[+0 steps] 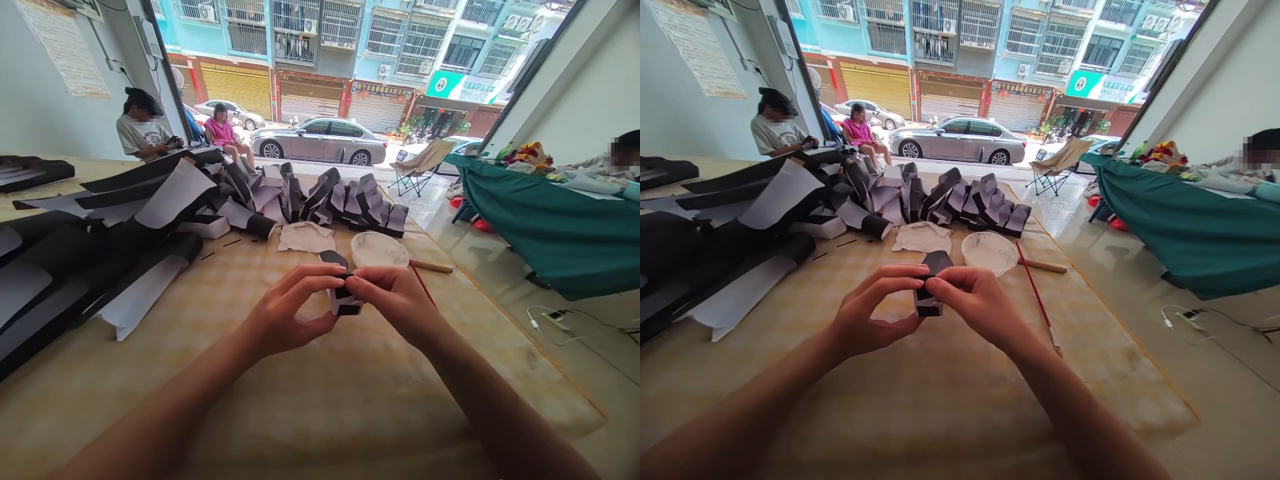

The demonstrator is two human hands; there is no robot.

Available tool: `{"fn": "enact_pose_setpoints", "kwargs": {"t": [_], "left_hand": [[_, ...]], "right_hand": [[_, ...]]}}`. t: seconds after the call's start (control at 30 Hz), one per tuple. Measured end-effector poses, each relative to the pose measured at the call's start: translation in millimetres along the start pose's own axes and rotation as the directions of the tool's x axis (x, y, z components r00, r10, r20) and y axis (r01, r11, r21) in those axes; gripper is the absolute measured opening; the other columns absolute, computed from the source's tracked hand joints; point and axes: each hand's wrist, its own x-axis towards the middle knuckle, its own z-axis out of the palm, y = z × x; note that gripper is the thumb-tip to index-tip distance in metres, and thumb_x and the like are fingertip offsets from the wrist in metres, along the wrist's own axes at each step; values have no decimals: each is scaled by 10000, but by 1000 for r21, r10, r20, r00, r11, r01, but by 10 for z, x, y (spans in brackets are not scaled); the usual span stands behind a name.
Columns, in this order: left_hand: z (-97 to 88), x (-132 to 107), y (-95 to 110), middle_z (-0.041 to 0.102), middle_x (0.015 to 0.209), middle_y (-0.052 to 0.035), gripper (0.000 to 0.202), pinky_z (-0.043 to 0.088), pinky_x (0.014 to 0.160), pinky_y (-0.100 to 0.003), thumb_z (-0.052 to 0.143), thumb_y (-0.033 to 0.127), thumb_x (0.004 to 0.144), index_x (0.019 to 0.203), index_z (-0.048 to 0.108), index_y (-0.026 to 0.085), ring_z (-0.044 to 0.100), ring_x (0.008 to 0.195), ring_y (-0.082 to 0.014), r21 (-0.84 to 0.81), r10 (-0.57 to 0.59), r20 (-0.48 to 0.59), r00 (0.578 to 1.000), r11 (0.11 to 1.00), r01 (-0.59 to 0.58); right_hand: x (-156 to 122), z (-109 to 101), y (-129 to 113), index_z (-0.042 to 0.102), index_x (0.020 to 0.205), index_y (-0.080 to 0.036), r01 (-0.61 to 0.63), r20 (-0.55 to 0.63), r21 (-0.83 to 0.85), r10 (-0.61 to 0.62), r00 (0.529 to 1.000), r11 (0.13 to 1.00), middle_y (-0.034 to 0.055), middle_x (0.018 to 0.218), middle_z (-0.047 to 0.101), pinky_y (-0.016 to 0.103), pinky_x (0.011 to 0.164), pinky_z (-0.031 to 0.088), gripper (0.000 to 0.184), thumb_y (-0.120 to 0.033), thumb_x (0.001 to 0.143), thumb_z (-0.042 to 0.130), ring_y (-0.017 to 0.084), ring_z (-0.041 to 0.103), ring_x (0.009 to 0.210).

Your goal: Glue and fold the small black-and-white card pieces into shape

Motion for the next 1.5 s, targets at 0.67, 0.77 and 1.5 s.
{"fn": "enact_pose_setpoints", "kwargs": {"t": [0.67,0.77,1.5], "left_hand": [[-3,-11,60,648,1186,-67,576,521,994,-315,663,99,729,1260,464,201,615,1115,-176,15,-149,30,988,989,148],[-2,-8,69,651,1178,-70,549,525,987,-321,651,105,744,1254,471,204,619,1108,-177,2,-161,47,986,987,161],[24,-33,55,648,1178,-80,569,530,972,-340,675,130,741,1263,468,215,623,1100,-192,16,-149,33,988,989,149]], "right_hand": [[-37,48,-38,648,708,-163,-40,-66,-67,35,997,997,-12,619,552,239,525,310,257,-409,774,617,104,431,573],[-37,55,-28,622,680,-160,-38,-38,-90,35,999,995,-17,608,524,241,523,301,279,-417,786,601,102,418,569],[-33,152,77,633,637,-167,43,-216,88,-23,976,995,6,607,564,249,553,384,456,-563,822,501,128,488,591]]}}
